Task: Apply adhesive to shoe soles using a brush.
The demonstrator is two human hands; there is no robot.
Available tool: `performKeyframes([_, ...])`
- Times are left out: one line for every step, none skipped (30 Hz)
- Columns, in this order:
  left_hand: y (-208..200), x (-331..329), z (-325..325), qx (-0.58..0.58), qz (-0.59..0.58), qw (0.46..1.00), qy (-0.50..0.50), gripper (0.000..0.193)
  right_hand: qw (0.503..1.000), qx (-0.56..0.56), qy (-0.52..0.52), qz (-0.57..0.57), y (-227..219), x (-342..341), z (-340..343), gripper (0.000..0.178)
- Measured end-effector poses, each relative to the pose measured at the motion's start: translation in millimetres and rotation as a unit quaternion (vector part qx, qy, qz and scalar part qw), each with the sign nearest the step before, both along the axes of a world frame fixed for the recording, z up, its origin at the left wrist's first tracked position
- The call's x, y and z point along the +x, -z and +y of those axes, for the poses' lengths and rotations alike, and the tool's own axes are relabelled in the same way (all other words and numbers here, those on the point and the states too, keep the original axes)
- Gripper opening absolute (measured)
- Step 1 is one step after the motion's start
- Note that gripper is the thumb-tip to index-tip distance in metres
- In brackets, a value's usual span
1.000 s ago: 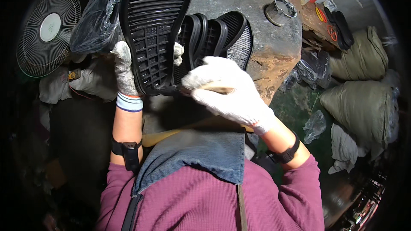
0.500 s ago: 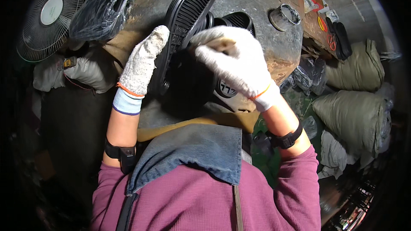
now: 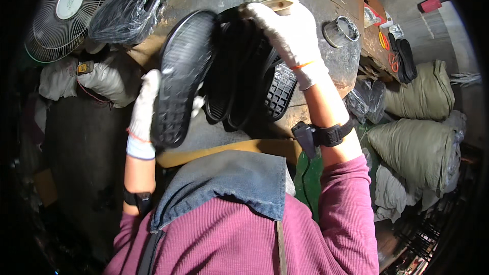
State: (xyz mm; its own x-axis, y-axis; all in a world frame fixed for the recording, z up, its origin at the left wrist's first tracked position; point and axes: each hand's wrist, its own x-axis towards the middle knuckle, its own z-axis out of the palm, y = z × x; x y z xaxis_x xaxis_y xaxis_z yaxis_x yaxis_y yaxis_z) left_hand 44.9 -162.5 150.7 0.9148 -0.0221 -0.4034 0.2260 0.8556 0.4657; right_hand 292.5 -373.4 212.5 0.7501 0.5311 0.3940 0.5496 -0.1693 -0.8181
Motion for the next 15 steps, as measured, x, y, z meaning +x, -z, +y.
performKeyframes([3, -19, 8, -0.025, -0.001, 1.000, -0.008, 0.092, 1.000, -0.027, 0.004, 0.000, -1, -5, 2, 0.028])
performKeyframes([4, -42, 14, 0.017, 0.011, 0.998, -0.060, 0.093, 0.998, -0.027, -0.007, -0.057, -3, -7, 5, 0.027])
performKeyframes([6, -63, 17, 0.026, -0.003, 0.994, -0.103, 0.094, 0.998, -0.031, -0.001, -0.061, -8, -5, -3, 0.027])
performKeyframes([-4, -86, 24, -0.015, 0.015, 0.986, -0.165, 0.092, 0.999, -0.010, 0.008, -0.029, -15, -4, -9, 0.028])
performKeyframes([3, -120, 42, 0.067, 0.010, 0.975, -0.211, 0.091, 1.000, 0.006, 0.020, 0.001, -21, -2, -17, 0.028])
performKeyframes([11, -178, 73, 0.133, 0.063, 0.944, -0.295, 0.087, 0.999, 0.036, 0.021, 0.023, -31, -3, -20, 0.030])
performKeyframes([26, -242, 118, -0.021, -0.153, 0.957, -0.244, 0.086, 0.999, 0.030, 0.040, 0.004, -34, 0, -27, 0.031])
performKeyframes([24, -247, 98, -0.210, -0.222, 0.776, -0.552, 0.087, 0.993, -0.021, 0.054, -0.105, -27, 19, -51, 0.025])
performKeyframes([29, -281, 113, -0.194, -0.278, 0.655, -0.675, 0.088, 0.974, -0.063, 0.060, -0.211, -22, 37, -72, 0.025])
performKeyframes([25, -317, 134, -0.068, -0.287, 0.604, -0.741, 0.093, 0.947, -0.111, 0.079, -0.292, -22, 44, -83, 0.027])
performKeyframes([33, -320, 140, -0.053, -0.277, 0.531, -0.799, 0.095, 0.907, -0.165, 0.101, -0.375, -19, 50, -95, 0.030])
performKeyframes([40, -308, 145, -0.104, -0.250, 0.597, -0.755, 0.094, 0.933, -0.136, 0.098, -0.319, -16, 58, -105, 0.031])
performKeyframes([50, -288, 156, -0.153, -0.222, 0.658, -0.704, 0.092, 0.907, -0.164, 0.087, -0.378, -13, 66, -114, 0.030])
performKeyframes([61, -261, 163, -0.015, -0.155, 0.784, -0.601, 0.089, 0.945, -0.110, 0.077, -0.298, -4, 67, -111, 0.029])
performKeyframes([54, -198, 146, 0.036, -0.044, 0.836, -0.546, 0.078, 0.971, -0.066, 0.071, -0.218, 3, 67, -113, 0.028])
